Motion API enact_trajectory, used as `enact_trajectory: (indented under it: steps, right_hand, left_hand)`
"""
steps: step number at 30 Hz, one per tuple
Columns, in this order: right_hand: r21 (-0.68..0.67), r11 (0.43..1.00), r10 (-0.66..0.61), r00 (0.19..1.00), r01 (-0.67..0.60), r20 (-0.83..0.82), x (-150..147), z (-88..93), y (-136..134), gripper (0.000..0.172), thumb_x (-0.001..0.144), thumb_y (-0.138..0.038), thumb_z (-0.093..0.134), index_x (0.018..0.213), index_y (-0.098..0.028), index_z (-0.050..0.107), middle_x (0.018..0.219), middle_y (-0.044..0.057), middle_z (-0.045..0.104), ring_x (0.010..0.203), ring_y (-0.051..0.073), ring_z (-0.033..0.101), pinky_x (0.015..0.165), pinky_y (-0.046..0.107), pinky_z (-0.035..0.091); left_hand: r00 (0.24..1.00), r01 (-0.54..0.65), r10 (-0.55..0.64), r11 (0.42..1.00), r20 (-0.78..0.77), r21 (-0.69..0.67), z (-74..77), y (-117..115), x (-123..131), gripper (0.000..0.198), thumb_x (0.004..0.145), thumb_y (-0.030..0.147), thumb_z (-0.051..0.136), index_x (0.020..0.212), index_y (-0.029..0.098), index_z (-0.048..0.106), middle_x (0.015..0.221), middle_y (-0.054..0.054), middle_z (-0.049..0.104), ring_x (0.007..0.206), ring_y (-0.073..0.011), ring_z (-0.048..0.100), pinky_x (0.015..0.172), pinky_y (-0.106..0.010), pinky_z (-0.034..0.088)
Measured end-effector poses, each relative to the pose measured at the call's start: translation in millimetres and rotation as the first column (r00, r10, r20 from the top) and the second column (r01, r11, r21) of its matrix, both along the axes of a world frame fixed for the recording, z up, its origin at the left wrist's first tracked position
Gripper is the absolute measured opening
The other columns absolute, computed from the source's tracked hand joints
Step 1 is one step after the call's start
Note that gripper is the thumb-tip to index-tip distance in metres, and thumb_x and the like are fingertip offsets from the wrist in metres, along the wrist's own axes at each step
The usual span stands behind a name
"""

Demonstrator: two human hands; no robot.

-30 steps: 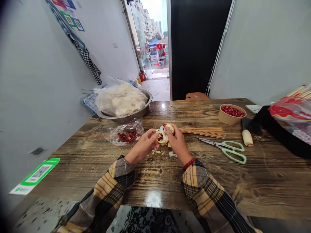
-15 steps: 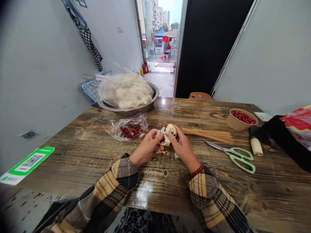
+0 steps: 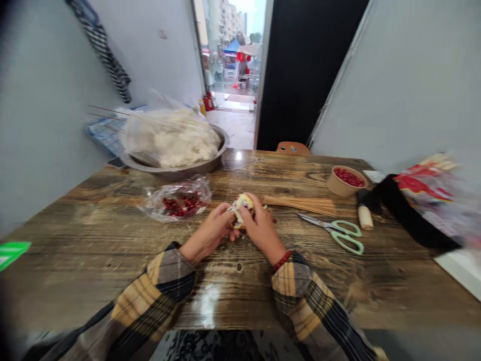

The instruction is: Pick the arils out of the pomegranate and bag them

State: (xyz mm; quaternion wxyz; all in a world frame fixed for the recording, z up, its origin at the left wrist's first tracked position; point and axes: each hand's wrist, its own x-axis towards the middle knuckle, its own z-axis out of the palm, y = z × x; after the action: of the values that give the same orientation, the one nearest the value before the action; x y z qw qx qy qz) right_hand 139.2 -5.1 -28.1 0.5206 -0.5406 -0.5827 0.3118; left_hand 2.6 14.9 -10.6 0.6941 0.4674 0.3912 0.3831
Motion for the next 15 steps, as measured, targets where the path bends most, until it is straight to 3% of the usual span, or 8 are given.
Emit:
enact_trajectory:
  steps: [3, 5, 8, 11, 15]
  right_hand:
    - [0.074, 0.997, -0.038, 0.993, 0.029, 0.116, -2.5, 6.1, 2.0, 0.037, 0.088, -0.037, 0.05, 0.122, -0.023, 0.055, 0.104, 0.005, 0.067, 0.084, 0.019, 0.061, 0.078, 0.031, 0.05]
    - [0.085, 0.995, -0.071, 0.988, 0.06, 0.138, -2.4, 7.3, 5.1, 0.035, 0.089, -0.037, 0.048, 0.12, -0.024, 0.056, 0.101, 0.004, 0.068, 0.085, 0.019, 0.062, 0.081, 0.032, 0.049]
    - [0.037, 0.997, -0.07, 0.995, 0.068, 0.071, -0.3, 5.7, 7.7, 0.035, 0.088, -0.04, 0.049, 0.119, -0.026, 0.058, 0.092, 0.002, 0.067, 0.073, 0.017, 0.061, 0.065, 0.027, 0.051]
    - [-0.082, 0.996, -0.045, 0.995, 0.039, -0.084, 1.8, 3.3, 5.9, 0.036, 0.086, -0.046, 0.05, 0.115, -0.026, 0.06, 0.083, 0.0, 0.066, 0.056, 0.013, 0.056, 0.041, 0.022, 0.043]
    - [-0.146, 0.989, -0.061, 0.954, 0.018, -0.294, 3.4, 1.1, 4.6, 0.037, 0.082, -0.05, 0.054, 0.108, -0.024, 0.061, 0.073, -0.001, 0.063, 0.048, 0.011, 0.051, 0.033, 0.019, 0.036]
  left_hand:
    - [1.0, 0.012, -0.012, 1.0, 0.003, 0.011, 0.4, 3.0, -0.1, 0.024, 0.074, 0.032, 0.061, 0.087, 0.017, 0.048, 0.066, 0.003, 0.059, 0.044, -0.0089, 0.056, 0.035, -0.017, 0.04]
    - [1.0, 0.024, -0.024, 1.0, 0.001, 0.01, -0.6, 6.7, -0.4, 0.022, 0.072, 0.028, 0.062, 0.085, 0.017, 0.049, 0.065, 0.003, 0.059, 0.043, -0.0085, 0.055, 0.034, -0.016, 0.038]
    - [0.997, 0.047, -0.043, 0.998, 0.066, -0.048, -0.3, 9.1, -1.1, 0.015, 0.072, 0.022, 0.059, 0.084, 0.016, 0.05, 0.066, 0.001, 0.061, 0.044, -0.0098, 0.057, 0.035, -0.017, 0.039]
    - [0.984, 0.082, -0.064, 0.991, 0.164, -0.104, 2.9, 6.0, -1.7, 0.007, 0.076, 0.02, 0.053, 0.08, 0.014, 0.053, 0.07, -0.002, 0.063, 0.049, -0.0113, 0.059, 0.038, -0.018, 0.043]
    - [0.971, 0.11, -0.066, 0.977, 0.23, -0.18, 3.0, 4.8, -1.0, 0.02, 0.084, 0.024, 0.043, 0.079, 0.011, 0.057, 0.07, -0.006, 0.064, 0.046, -0.0101, 0.057, 0.036, -0.018, 0.04]
